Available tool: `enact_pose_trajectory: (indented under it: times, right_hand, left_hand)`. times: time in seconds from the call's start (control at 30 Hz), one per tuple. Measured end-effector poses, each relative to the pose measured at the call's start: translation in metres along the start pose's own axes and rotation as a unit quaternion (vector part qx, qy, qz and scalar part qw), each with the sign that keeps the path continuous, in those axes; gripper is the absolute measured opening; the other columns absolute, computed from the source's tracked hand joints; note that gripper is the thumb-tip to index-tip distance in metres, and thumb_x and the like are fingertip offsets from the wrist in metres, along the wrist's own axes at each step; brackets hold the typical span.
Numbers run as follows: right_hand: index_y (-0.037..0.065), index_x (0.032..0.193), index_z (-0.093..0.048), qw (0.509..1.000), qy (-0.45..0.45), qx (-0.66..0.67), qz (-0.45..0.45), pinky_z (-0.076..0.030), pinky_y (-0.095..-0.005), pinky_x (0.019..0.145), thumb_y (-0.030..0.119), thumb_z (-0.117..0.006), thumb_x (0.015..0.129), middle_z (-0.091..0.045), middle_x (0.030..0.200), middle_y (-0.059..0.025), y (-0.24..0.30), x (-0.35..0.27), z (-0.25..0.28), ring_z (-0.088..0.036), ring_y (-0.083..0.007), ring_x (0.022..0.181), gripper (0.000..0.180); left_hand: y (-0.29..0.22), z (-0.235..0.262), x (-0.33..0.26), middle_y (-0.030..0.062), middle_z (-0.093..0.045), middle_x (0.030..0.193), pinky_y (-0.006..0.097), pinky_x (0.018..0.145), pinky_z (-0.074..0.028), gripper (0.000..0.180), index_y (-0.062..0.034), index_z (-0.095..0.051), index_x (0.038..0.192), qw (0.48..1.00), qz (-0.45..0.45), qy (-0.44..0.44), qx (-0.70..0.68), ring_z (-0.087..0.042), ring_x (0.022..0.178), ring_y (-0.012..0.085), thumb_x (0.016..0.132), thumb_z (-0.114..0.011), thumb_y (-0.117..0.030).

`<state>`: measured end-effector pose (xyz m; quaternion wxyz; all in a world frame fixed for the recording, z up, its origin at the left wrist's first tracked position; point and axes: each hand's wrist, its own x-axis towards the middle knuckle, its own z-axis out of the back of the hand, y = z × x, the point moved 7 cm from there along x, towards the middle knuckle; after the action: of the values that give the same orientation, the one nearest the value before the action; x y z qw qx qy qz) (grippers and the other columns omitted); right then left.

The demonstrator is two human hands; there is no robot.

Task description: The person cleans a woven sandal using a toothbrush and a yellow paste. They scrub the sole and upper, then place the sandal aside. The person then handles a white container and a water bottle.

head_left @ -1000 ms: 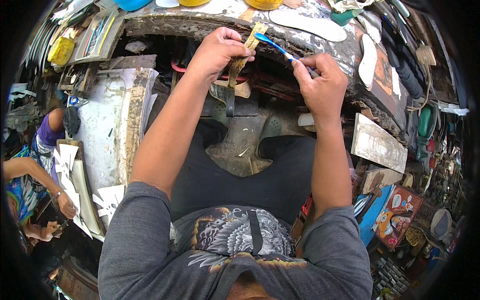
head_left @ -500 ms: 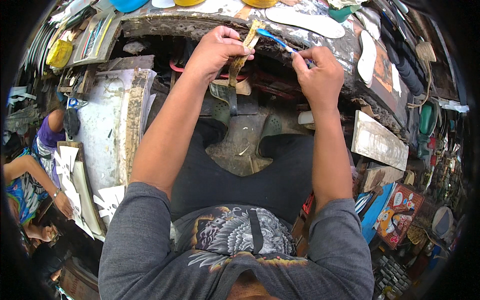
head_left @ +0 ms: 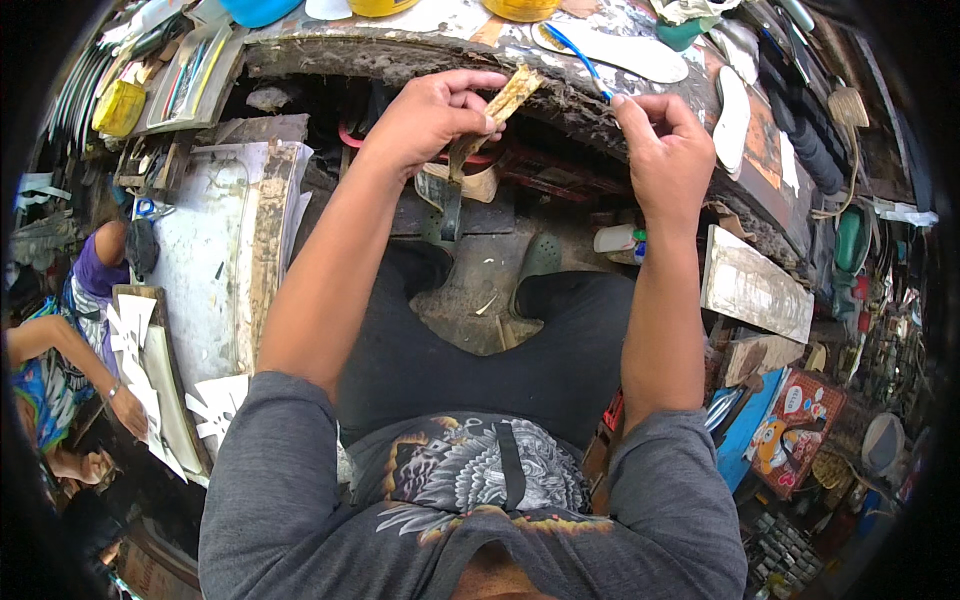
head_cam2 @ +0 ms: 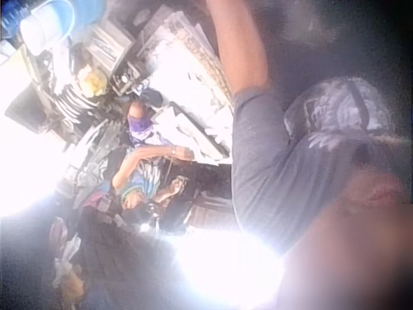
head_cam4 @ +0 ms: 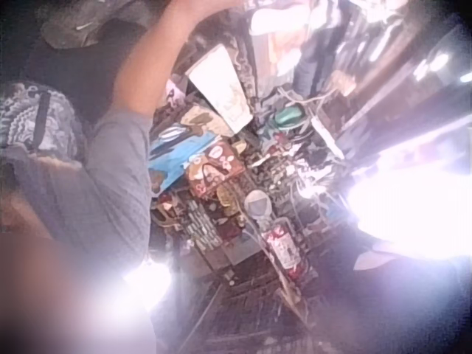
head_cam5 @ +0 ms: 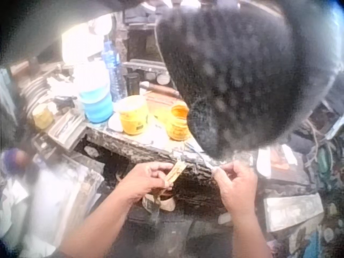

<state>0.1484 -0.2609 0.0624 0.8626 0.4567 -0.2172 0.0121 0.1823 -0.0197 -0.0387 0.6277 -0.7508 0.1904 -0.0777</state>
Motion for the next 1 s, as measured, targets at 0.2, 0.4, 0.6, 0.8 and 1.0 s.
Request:
enact_pose_trajectory:
  times: [0.2,0.4,0.6,0.8,1.0]
  right_hand:
    - [0.001,0.084,-0.071,0.957,0.064,0.202,-0.196,-0.034,-0.0215,0.052,0.013,-0.079,0.09,-0.061,0.07,0.0043,-0.023,-0.024,0.012,-0.047,-0.0038,0.058,0.015]
    - [0.003,0.089,-0.073,0.914,0.119,0.322,-0.216,-0.029,-0.0195,0.049,0.014,-0.086,0.085,-0.06,0.069,0.0041,-0.012,-0.052,0.009,-0.042,-0.0014,0.055,0.018]
    - [0.003,0.086,-0.074,0.919,0.128,0.308,-0.209,-0.032,-0.0196,0.053,0.014,-0.086,0.084,-0.063,0.073,0.0057,-0.009,-0.054,0.004,-0.045,-0.0008,0.06,0.017]
    - [0.003,0.087,-0.075,0.927,0.129,0.296,-0.19,-0.041,-0.0204,0.063,0.014,-0.084,0.086,-0.068,0.077,0.0026,-0.005,-0.051,0.022,-0.054,-0.0031,0.069,0.015]
    - [0.001,0.088,-0.075,0.961,0.12,0.179,-0.171,-0.047,-0.0231,0.068,0.012,-0.083,0.086,-0.071,0.08,-0.0006,-0.006,-0.053,0.047,-0.06,-0.0055,0.073,0.014]
  left_hand:
    - [-0.018,-0.002,-0.039,0.0001,-0.069,0.091,0.024,0.073,-0.053,0.056,-0.002,-0.069,0.133,0.999,-0.017,0.018,0.048,-0.063,0.081,0.0081,0.078,-0.079,0.0]
    - [-0.031,-0.006,-0.063,0.0118,-0.076,0.098,0.032,0.081,-0.06,0.062,0.0018,-0.064,0.136,0.999,0.006,0.046,-0.001,-0.074,0.087,0.0192,0.076,-0.08,0.001]
    - [-0.043,-0.017,-0.068,0.0161,-0.076,0.097,0.037,0.082,-0.061,0.061,0.0065,-0.063,0.133,0.994,0.008,0.092,-0.065,-0.076,0.086,0.0241,0.075,-0.081,0.001]
    - [-0.046,-0.027,-0.067,0.0153,-0.076,0.099,0.037,0.082,-0.061,0.064,0.0064,-0.063,0.133,0.994,0.015,0.101,-0.041,-0.075,0.085,0.0236,0.073,-0.082,-0.001]
    - [-0.054,-0.037,-0.069,0.0114,-0.076,0.099,0.031,0.08,-0.06,0.06,0.002,-0.065,0.134,0.991,0.009,0.12,-0.052,-0.073,0.087,0.0173,0.076,-0.081,0.003]
